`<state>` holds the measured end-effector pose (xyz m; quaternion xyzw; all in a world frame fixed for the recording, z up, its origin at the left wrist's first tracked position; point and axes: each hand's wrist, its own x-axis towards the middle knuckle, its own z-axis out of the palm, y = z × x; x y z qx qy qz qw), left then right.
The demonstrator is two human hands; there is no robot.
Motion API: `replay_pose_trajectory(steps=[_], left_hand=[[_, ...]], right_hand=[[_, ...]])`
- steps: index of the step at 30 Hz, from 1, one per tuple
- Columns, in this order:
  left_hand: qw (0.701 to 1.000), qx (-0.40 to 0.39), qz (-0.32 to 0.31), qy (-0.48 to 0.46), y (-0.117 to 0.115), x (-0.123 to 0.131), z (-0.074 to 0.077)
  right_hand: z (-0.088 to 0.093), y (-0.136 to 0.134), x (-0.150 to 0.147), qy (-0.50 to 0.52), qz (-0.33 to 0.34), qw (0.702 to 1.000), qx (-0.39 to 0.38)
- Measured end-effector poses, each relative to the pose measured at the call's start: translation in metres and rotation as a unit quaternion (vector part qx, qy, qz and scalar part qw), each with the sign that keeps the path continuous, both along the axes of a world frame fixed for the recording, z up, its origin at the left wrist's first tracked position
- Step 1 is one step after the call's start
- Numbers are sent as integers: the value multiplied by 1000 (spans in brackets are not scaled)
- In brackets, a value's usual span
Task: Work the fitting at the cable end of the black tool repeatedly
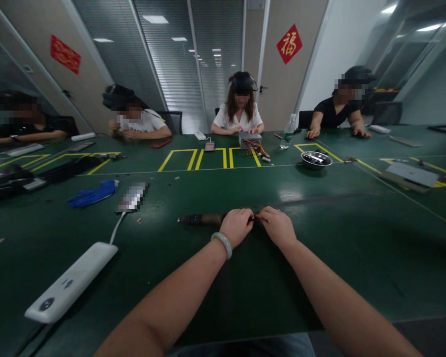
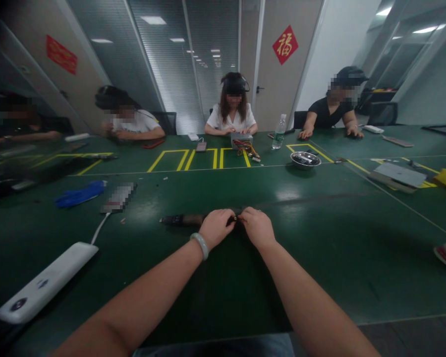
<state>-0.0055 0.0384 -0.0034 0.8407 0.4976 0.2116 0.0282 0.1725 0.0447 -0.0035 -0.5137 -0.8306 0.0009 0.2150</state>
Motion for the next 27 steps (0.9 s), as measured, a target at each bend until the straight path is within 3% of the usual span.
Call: replay_pose_trajectory(steps=[4,10,15,19,23,25,27], left_hand=[[1000,-13,7,-17,-2,-1,2],[999,-25,14,-15,-7,-2,7],[998,33,-34,-45,-14,-7,16],[996,57,-39,-61,-25,-16,24],[997,44,-19,-67,-34,-27,28],[997,39,-8,-70,-36,-33,28],[997,34,0,-75,-36,-38,26]], right_hand=[[-4,3,-3,19,9,1000,-23],[0,2,-7,-33,-1,997,-69],[-5,11,-12,-40,30,998,-43],[-2,27,-4,-43,-12,998,-48],[11,39,48,-43,-97,992,-68],[9,36,97,-37,-157,983,-88],[-5,22,158,-3,-255,959,-120]])
